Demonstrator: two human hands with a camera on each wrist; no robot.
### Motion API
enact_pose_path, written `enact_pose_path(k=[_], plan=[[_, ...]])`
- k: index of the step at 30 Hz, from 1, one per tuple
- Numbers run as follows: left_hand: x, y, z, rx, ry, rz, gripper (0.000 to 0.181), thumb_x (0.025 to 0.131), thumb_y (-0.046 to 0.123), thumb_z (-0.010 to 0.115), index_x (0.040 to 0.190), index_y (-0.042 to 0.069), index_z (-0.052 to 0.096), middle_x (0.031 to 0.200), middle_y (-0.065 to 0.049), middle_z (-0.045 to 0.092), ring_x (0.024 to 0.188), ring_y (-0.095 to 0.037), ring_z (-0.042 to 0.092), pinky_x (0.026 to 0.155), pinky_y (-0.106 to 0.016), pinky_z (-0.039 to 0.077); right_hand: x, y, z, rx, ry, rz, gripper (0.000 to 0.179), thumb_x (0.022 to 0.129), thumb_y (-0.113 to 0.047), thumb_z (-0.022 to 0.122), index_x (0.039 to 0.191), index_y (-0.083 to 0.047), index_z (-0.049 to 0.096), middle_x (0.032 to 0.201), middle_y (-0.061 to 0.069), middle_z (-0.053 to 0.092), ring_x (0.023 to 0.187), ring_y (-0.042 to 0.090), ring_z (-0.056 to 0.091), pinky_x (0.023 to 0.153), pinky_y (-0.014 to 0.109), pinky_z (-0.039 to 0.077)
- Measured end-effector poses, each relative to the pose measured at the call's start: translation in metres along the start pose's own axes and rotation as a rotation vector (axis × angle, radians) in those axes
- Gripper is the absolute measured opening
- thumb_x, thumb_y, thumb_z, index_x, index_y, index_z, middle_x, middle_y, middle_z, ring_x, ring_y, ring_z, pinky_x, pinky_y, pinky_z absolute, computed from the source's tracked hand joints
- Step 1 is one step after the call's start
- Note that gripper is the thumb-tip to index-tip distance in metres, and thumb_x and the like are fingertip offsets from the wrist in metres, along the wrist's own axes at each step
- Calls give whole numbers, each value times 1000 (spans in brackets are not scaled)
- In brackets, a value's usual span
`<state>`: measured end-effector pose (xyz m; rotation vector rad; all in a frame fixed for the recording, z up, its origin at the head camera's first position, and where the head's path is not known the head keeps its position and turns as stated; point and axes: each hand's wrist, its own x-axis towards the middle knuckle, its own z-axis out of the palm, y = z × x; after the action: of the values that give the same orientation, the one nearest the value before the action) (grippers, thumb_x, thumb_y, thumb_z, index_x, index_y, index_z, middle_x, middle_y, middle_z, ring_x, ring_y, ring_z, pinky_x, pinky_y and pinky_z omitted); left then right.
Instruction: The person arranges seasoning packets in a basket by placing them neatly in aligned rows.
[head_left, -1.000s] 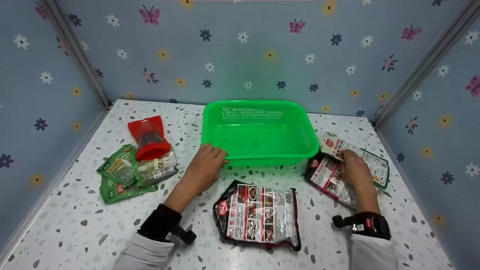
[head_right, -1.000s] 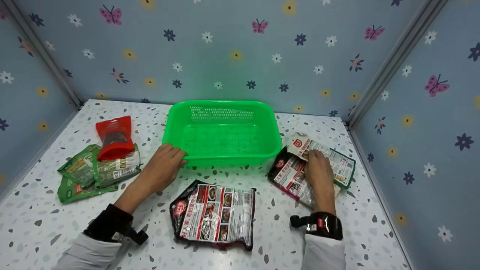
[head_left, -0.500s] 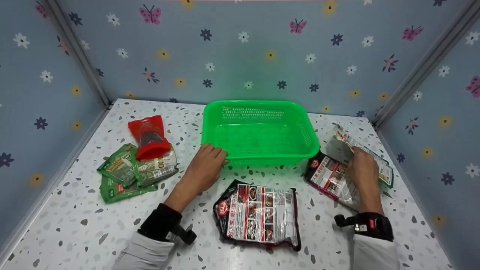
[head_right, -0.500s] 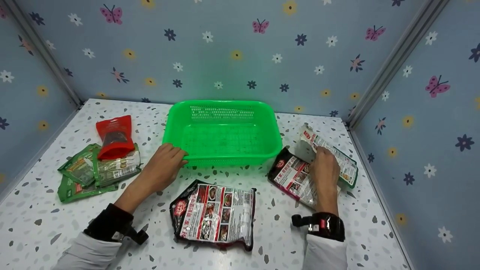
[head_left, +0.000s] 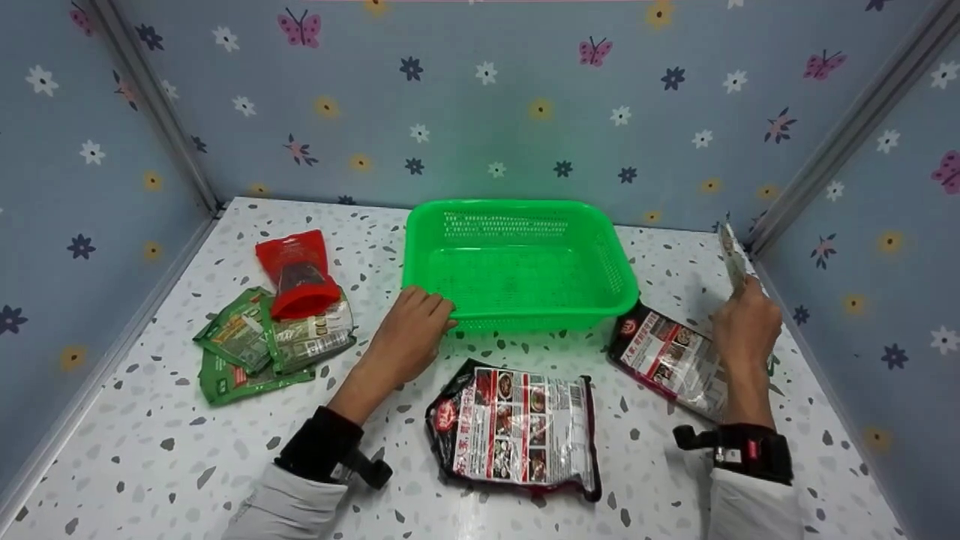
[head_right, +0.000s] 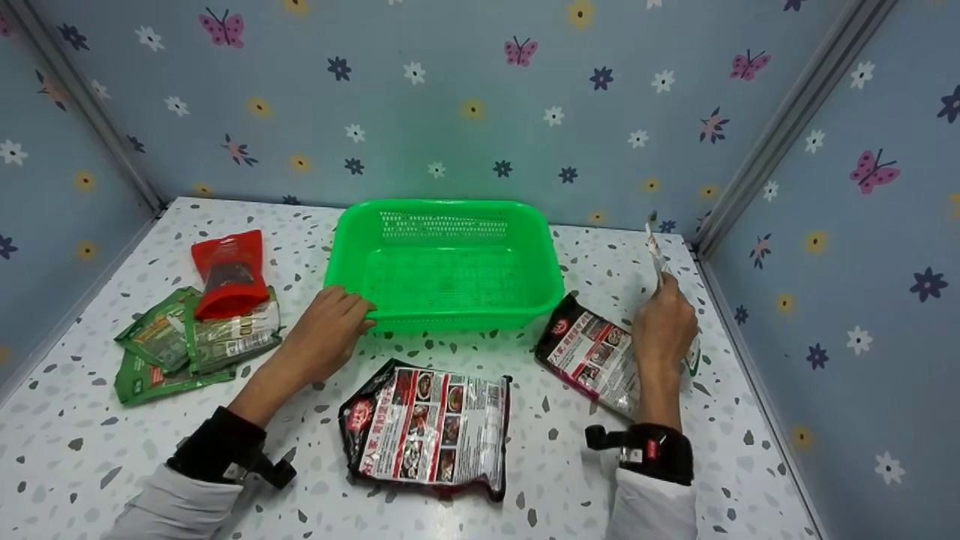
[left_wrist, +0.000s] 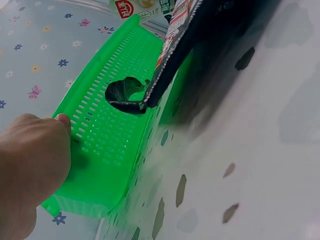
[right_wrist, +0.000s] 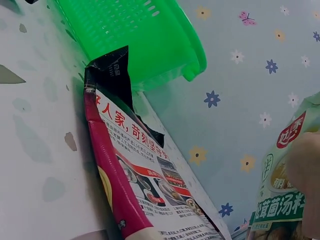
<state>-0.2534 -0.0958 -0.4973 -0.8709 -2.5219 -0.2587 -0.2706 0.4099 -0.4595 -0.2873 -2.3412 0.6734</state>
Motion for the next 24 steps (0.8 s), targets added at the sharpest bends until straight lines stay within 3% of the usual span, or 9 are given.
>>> enact_pose_path(k=[4,9,14,17,20,22,24], plan=[[0,0,0,-19,-27,-16,23,117,25,58,114,5,67,107,-14,74,98,-34,62,108,-51,50,1,-5,-4,58,52,72,42,101,10,46,137,20,65,129,50,69,122,71,67,102,79,54],[0,0,-1,-20,-39,-22,24,117,27,59,115,5,68,108,-14,74,99,-34,62,109,-51,50,3,-9,-7,147,135,157,38,116,-7,49,139,16,68,133,44,71,126,64,71,106,73,56],[0,1,-1,-17,-19,-18,22,117,26,61,115,6,68,108,-14,74,99,-33,61,107,-51,50,5,-19,-11,236,197,245,51,123,-28,46,139,14,70,136,37,75,130,49,75,105,59,57],[1,1,-1,-14,-5,-14,20,116,26,62,113,6,67,106,-13,74,97,-33,60,105,-50,49,7,-28,-15,270,216,288,52,123,-34,45,125,9,74,120,28,80,106,29,77,90,40,54],[2,2,-1,-2,8,-10,19,115,25,63,111,6,67,104,-13,73,95,-32,59,103,-49,49,8,-37,-21,310,243,298,50,123,-34,47,90,-3,66,79,7,66,68,5,55,70,27,38],[1,2,-1,3,13,-12,18,115,24,65,110,7,67,102,-13,73,94,-32,59,102,-49,49,9,-43,-26,372,264,306,47,122,-33,48,81,-12,56,70,-7,51,59,1,41,66,26,33],[1,2,-1,7,10,-14,18,115,24,65,110,7,67,103,-13,73,95,-32,60,103,-49,49,10,-49,-30,455,278,324,43,122,-33,49,84,-16,60,69,-15,51,62,-2,46,67,25,37]])
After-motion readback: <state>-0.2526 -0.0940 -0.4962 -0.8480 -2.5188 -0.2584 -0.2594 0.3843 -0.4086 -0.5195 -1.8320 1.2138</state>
